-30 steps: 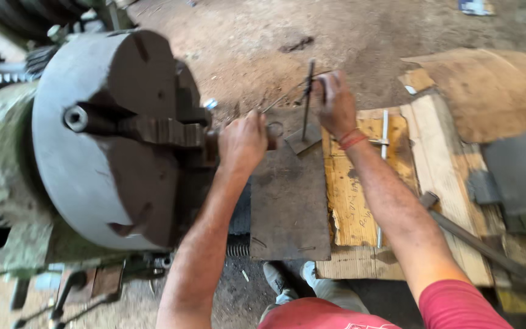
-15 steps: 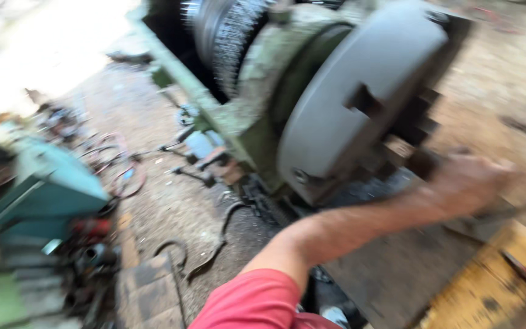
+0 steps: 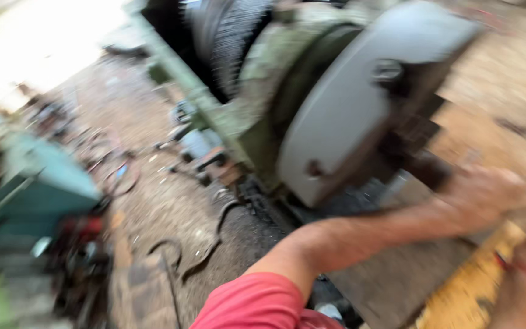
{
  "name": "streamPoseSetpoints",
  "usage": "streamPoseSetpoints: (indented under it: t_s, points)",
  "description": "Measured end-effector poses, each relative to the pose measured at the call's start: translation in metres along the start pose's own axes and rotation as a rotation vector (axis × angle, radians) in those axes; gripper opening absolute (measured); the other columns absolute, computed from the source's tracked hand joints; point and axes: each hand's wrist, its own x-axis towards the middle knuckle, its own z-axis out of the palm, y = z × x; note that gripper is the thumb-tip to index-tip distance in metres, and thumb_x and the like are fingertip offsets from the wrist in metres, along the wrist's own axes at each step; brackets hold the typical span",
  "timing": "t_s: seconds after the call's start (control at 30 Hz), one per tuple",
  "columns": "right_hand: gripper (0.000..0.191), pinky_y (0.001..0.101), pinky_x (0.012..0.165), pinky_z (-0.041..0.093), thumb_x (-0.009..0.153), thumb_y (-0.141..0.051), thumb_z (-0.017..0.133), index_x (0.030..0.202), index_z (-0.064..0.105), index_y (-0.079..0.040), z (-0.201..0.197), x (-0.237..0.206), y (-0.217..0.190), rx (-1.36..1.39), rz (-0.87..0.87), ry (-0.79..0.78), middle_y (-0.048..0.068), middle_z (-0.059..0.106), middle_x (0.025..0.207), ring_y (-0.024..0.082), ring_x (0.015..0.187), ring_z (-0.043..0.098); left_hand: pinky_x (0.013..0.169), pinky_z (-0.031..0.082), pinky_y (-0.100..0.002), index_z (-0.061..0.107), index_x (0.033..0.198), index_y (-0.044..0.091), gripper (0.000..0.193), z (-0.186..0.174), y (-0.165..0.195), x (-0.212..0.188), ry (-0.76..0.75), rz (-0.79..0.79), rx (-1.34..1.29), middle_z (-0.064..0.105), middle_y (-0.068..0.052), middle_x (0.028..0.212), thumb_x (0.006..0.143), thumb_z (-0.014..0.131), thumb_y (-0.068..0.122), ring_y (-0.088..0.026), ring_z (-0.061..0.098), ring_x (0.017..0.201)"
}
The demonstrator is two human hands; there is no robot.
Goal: The person operates a metal lathe, adjusting a cylindrical metal piece held in the chuck. They use a dial indicator to measure alignment and a hammer to tap the chuck for adjustments. The person repeatedly checks the setup and makes fine adjustments throughout the clip.
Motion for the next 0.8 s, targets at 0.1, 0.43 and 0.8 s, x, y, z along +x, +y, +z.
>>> streamPoseSetpoints:
  t_s: [0.1, 0.43, 0.8]
  points:
    - [0.047, 0.0344, 0.05, 0.035, 0.116, -0.038, 0.036, 0.083, 0.051, -0.009, 0.006, 0.004, -0.018, 0.116, 0.062, 0.051, 0.003, 0.044, 0.068, 0.02, 0.056, 0.042, 0.052, 0.052, -0.04, 0.066, 0.075, 0.019, 0.006, -0.009, -0.004, -0.008, -0.148, -0.002, 0.083, 0.066, -0.001, 0.067, 0.081, 0.066, 0.018, -0.018, 0.071, 0.063]
    - [0.058, 0.0297, 0.048, 0.036, 0.113, -0.058, 0.032, 0.084, 0.051, -0.012, -0.037, -0.009, -0.019, 0.282, 0.05, 0.097, -0.002, 0.045, 0.069, 0.009, 0.055, 0.04, 0.093, 0.056, -0.048, 0.069, 0.097, 0.006, 0.025, -0.049, 0.001, -0.001, -0.162, 0.08, -0.2, 0.075, -0.016, 0.083, 0.107, 0.058, 0.027, -0.034, 0.07, 0.073]
    - [0.067, 0.0439, 0.104, 0.046, 0.09, -0.055, 0.08, 0.129, 0.06, -0.004, -0.019, -0.078, 0.066, -0.494, -0.006, -0.035, 0.017, 0.058, 0.125, 0.032, 0.119, 0.054, 0.126, 0.043, -0.05, 0.064, 0.132, 0.004, 0.031, -0.266, 0.027, -0.044, -0.087, 0.218, -0.283, 0.069, -0.011, 0.136, 0.102, 0.07, 0.007, -0.03, 0.063, 0.138]
